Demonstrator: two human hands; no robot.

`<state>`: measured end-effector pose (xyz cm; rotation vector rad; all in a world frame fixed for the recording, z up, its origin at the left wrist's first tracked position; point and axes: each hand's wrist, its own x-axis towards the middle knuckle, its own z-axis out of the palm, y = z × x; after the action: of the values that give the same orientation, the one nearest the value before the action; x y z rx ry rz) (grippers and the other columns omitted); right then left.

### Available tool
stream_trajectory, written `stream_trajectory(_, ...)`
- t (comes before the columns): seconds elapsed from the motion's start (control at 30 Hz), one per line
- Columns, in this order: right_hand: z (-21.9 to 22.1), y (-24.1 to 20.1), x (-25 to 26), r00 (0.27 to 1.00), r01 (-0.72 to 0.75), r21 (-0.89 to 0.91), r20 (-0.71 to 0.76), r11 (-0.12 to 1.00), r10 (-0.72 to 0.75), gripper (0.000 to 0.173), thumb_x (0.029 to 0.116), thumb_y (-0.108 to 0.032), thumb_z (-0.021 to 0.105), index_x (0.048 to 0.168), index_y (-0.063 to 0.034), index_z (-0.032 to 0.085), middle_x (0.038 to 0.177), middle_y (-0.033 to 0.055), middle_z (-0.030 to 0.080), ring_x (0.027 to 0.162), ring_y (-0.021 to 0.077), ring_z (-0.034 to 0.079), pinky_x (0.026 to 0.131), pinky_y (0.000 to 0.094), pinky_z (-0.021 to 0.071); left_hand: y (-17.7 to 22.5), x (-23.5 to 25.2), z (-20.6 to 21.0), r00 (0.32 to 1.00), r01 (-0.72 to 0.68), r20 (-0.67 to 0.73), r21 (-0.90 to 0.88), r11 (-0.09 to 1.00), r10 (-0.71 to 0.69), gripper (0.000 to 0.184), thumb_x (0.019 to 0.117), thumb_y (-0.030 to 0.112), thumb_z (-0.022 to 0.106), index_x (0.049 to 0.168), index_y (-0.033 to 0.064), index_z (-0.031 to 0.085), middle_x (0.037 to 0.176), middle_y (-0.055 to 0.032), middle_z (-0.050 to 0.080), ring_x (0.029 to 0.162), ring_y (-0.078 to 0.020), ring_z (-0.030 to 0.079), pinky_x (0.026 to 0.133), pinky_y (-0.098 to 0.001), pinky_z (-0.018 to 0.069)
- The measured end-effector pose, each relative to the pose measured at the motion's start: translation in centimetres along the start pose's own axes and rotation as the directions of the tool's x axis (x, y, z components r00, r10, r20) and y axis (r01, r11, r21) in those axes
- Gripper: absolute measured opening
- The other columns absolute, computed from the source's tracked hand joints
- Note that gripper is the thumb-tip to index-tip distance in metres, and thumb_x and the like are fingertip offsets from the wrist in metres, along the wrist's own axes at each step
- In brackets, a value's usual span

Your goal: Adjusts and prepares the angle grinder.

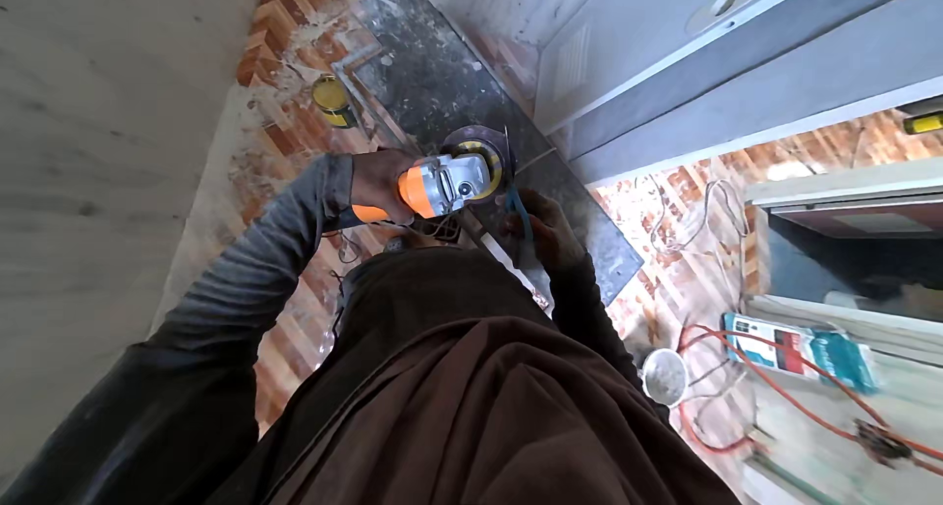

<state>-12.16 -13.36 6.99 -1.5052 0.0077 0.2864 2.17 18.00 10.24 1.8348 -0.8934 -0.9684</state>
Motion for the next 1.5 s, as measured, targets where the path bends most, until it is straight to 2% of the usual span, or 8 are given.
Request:
stream_trajectory(0.17, -0.4, -0.7, -0.4, 0.999, 0.005, -0.117, -0.052, 0.993, -0.011, 0.039, 0.0908, -0.019, 0.068, 0.127, -0.0035, 0.065, 0.096, 0.0081, 0.073, 0.074, 0.0144, 0.068, 0.066, 0.0323, 0.0606, 0.2, 0.0, -0.5, 0.999, -0.037, 0.026, -0.041, 0.998, 0.038, 0.061, 0.0552, 0.011, 0.089, 0.113, 0.0102, 0.071, 0.101, 0.0034, 0.075, 0.093, -0.0047, 0.070, 0.086, -0.0252, 0.0595)
stream_trajectory(0.47, 1.3, 1.7, -0.2, 0.977, 0.110, 0.019, -0.185, 0.994, -0.105, 0.036, 0.0904, -0.020, 0.072, 0.122, -0.0036, 0.067, 0.091, 0.0048, 0.073, 0.071, 0.0118, 0.067, 0.064, 0.0301, 0.0597, -1.3, 0.2, 1.6, 0.990, -0.111, -0.114, -0.279, 0.954, 0.082, 0.065, 0.0554, 0.015, 0.088, 0.117, 0.0072, 0.068, 0.104, -0.0003, 0.076, 0.097, -0.0081, 0.072, 0.087, -0.0282, 0.0612)
stream_trajectory(0.6, 1.5, 2.9, 0.0, 0.968, 0.146, 0.014, -0.208, 0.989, -0.140, 0.033, 0.0914, -0.014, 0.071, 0.123, -0.0038, 0.067, 0.093, 0.0056, 0.073, 0.074, 0.0129, 0.068, 0.067, 0.0318, 0.0608, -1.6, 0.6, 3.4, 0.982, -0.124, -0.180, -0.448, 0.885, 0.046, 0.070, 0.0562, 0.015, 0.088, 0.121, 0.0076, 0.063, 0.099, -0.0052, 0.075, 0.081, -0.0149, 0.074, 0.073, -0.0326, 0.0646)
stream_trajectory(0.8, 2.3, 4.8, -0.3, 0.964, 0.187, 0.045, -0.200, 0.981, -0.175, 0.036, 0.0917, -0.013, 0.071, 0.126, -0.0028, 0.065, 0.095, 0.0075, 0.074, 0.077, 0.0142, 0.069, 0.068, 0.0329, 0.0610, -1.4, 1.3, 5.3, 0.977, -0.109, -0.210, -0.577, 0.809, -0.018, 0.056, 0.0601, 0.019, 0.088, 0.109, 0.0063, 0.065, 0.084, -0.0075, 0.075, 0.067, -0.0173, 0.072, 0.062, -0.0351, 0.0638)
stream_trajectory(1.03, 2.7, 4.2, -1.0, 0.950, 0.146, 0.022, -0.284, 0.989, -0.134, 0.034, 0.0952, -0.015, 0.065, 0.128, -0.0043, 0.064, 0.097, 0.0073, 0.073, 0.078, 0.0144, 0.068, 0.068, 0.0327, 0.0598, -0.1, 2.3, 6.0, 0.964, -0.095, -0.262, -0.520, 0.849, -0.053, 0.057, 0.0582, 0.013, 0.086, 0.112, 0.0066, 0.066, 0.093, -0.0028, 0.076, 0.082, -0.0120, 0.073, 0.075, -0.0317, 0.0640)
stream_trajectory(1.2, 1.4, 3.7, -1.0, 0.957, 0.239, 0.093, -0.190, 0.967, -0.218, 0.056, 0.0928, -0.044, 0.071, 0.130, -0.0030, 0.060, 0.097, 0.0107, 0.071, 0.080, 0.0186, 0.068, 0.068, 0.0348, 0.0598, 0.9, 3.0, 5.6, 0.974, -0.081, -0.222, -0.487, 0.870, -0.033, 0.058, 0.0579, 0.015, 0.088, 0.111, 0.0055, 0.066, 0.092, -0.0054, 0.075, 0.078, -0.0150, 0.074, 0.072, -0.0337, 0.0645)
stream_trajectory(1.43, 0.9, 1.0, -2.0, 0.960, 0.113, -0.005, -0.259, 0.994, -0.111, 0.042, 0.0945, -0.032, 0.066, 0.129, -0.0082, 0.062, 0.092, 0.0059, 0.071, 0.071, 0.0123, 0.065, 0.061, 0.0281, 0.0563, 2.3, 3.3, 4.6, 0.981, -0.055, -0.192, -0.364, 0.930, -0.017, 0.057, 0.0568, 0.010, 0.086, 0.110, 0.0067, 0.068, 0.093, -0.0038, 0.076, 0.080, -0.0132, 0.074, 0.072, -0.0322, 0.0641)
stream_trajectory(1.5, 1.0, 0.7, -2.1, 0.951, 0.109, -0.020, -0.288, 0.994, -0.110, 0.038, 0.0943, -0.028, 0.064, 0.127, -0.0080, 0.063, 0.092, 0.0062, 0.071, 0.071, 0.0134, 0.066, 0.061, 0.0299, 0.0573, 3.0, 3.2, 4.7, 0.979, -0.044, -0.201, -0.380, 0.924, -0.036, 0.054, 0.0561, 0.006, 0.083, 0.107, 0.0060, 0.067, 0.087, -0.0056, 0.075, 0.070, -0.0144, 0.072, 0.063, -0.0317, 0.0630)
